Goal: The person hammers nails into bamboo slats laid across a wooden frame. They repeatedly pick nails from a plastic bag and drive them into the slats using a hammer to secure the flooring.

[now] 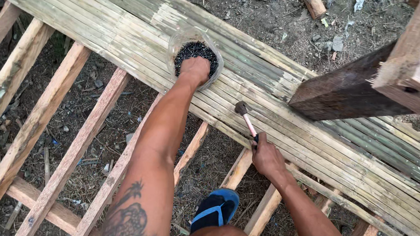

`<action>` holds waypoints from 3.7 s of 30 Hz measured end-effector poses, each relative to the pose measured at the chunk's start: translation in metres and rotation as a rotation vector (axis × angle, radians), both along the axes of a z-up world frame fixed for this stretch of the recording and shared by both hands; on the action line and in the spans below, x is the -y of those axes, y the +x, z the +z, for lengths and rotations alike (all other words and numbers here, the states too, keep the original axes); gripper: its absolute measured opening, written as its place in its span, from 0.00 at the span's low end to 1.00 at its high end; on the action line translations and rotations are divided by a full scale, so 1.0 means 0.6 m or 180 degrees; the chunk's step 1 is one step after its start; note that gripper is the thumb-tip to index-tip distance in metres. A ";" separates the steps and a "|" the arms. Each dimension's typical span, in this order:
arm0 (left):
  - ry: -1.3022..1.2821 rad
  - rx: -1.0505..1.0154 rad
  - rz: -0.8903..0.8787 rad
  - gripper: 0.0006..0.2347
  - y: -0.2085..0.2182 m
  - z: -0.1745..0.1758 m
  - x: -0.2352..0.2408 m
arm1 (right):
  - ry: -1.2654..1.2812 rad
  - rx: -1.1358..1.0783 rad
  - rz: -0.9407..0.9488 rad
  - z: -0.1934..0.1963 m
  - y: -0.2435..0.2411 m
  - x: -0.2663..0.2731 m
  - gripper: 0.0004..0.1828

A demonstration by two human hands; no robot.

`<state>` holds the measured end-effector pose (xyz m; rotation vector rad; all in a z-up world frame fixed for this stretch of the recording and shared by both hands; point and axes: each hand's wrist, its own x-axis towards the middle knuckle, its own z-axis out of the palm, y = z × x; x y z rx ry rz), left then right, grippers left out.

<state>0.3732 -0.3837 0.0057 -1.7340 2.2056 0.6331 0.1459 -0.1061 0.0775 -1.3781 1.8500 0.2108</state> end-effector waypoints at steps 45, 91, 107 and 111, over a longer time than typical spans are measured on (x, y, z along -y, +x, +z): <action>-0.1320 -0.2017 0.1283 0.10 0.026 -0.144 -0.375 | -0.0992 0.0221 0.0593 0.018 0.103 -0.029 0.14; 0.1164 -0.3400 0.2109 0.18 -0.154 -0.224 -0.400 | -0.0717 -0.0057 0.0757 -0.034 0.059 0.054 0.19; -0.0195 -0.0093 0.0007 0.10 0.029 0.024 -0.005 | -0.0925 0.0546 -0.0310 0.018 0.065 -0.016 0.17; 0.0084 0.0042 -0.0260 0.10 0.029 -0.001 0.011 | -0.3754 0.0860 0.0878 0.048 0.073 -0.051 0.09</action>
